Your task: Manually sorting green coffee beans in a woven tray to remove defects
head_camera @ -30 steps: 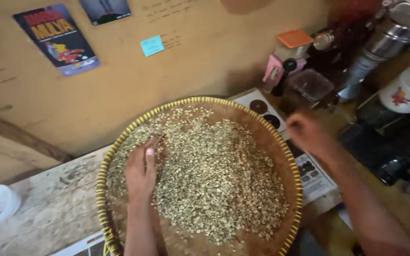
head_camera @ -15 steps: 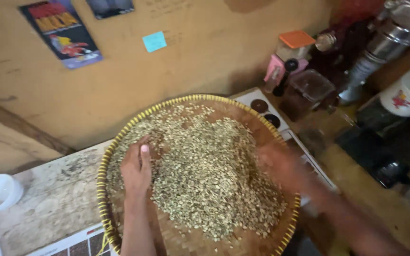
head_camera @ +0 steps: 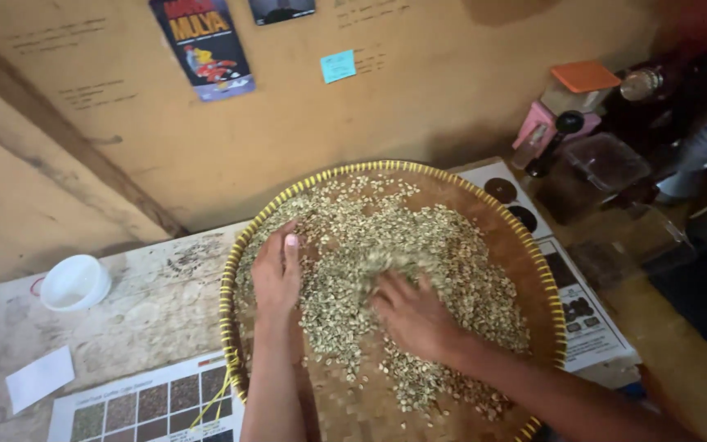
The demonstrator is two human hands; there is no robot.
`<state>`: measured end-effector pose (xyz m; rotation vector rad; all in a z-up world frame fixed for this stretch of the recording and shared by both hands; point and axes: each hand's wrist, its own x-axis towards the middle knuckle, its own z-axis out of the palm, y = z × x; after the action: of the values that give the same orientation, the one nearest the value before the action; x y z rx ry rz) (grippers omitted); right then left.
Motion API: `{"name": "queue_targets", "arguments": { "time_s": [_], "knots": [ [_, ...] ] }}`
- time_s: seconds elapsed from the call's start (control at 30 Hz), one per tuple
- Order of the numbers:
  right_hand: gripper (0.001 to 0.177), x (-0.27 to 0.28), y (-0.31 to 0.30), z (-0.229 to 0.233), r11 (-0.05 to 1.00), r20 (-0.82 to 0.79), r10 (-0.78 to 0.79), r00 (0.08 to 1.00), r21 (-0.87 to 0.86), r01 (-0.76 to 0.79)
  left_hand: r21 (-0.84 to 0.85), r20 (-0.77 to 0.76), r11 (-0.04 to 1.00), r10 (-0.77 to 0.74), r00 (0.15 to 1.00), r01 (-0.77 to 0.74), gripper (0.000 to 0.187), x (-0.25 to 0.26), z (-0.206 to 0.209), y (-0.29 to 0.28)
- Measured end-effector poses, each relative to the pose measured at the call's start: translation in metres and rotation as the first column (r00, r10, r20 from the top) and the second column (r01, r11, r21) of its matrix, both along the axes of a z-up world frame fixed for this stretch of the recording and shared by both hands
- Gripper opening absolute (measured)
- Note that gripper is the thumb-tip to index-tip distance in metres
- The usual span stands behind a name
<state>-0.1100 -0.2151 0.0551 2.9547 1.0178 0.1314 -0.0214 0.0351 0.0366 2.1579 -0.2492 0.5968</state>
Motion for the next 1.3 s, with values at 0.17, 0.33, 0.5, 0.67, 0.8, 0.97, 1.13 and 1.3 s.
{"name": "queue_targets", "arguments": {
  "time_s": [0.17, 0.33, 0.5, 0.67, 0.8, 0.97, 1.13, 1.3],
  "knots": [
    [0.063, -0.041, 0.041, -0.01, 0.975, -0.138, 0.193, 0.971, 0.136, -0.175, 0.003, 0.029, 1.0, 0.01, 1.0, -0.01, 0.061, 0.006, 0.001, 0.004],
    [0.047, -0.059, 0.1, -0.027, 0.868, -0.103, 0.495, 0.863, 0.099, -0.486, -0.05, 0.068, 0.997, 0.06, 0.996, -0.056, 0.054, -0.001, 0.012, 0.01],
    [0.048, 0.009, 0.143, 0.001, 0.944, -0.435, 0.249, 0.865, -0.092, -0.318, -0.092, 0.087, 0.99, 0.116, 0.989, -0.108, 0.047, -0.006, 0.013, 0.018],
    [0.062, 0.069, 0.085, -0.031, 0.931, -0.155, 0.224, 0.962, 0.325, -0.164, -0.092, 0.099, 0.992, 0.093, 0.991, -0.084, 0.033, 0.002, -0.005, 0.024],
    [0.058, 0.061, 0.028, 0.019, 0.992, -0.102, 0.032, 0.994, 0.122, -0.019, -0.077, 0.078, 0.992, 0.107, 0.991, -0.102, 0.034, 0.013, -0.024, 0.025],
    [0.039, 0.041, -0.025, 0.0, 0.994, -0.17, 0.038, 0.985, 0.109, -0.019, -0.077, 0.057, 0.993, 0.089, 0.994, -0.084, 0.036, 0.009, -0.017, 0.02],
    [0.036, 0.025, -0.066, 0.022, 0.937, -0.208, 0.026, 0.978, 0.346, 0.049, -0.068, 0.063, 0.995, 0.08, 0.995, -0.075, 0.035, 0.012, -0.021, 0.012],
    [0.053, 0.025, -0.089, -0.02, 0.947, -0.001, -0.175, 0.984, 0.272, 0.169, 0.065, 0.094, 0.997, 0.045, 0.995, -0.052, 0.029, 0.015, -0.029, -0.001]
  ]
}}
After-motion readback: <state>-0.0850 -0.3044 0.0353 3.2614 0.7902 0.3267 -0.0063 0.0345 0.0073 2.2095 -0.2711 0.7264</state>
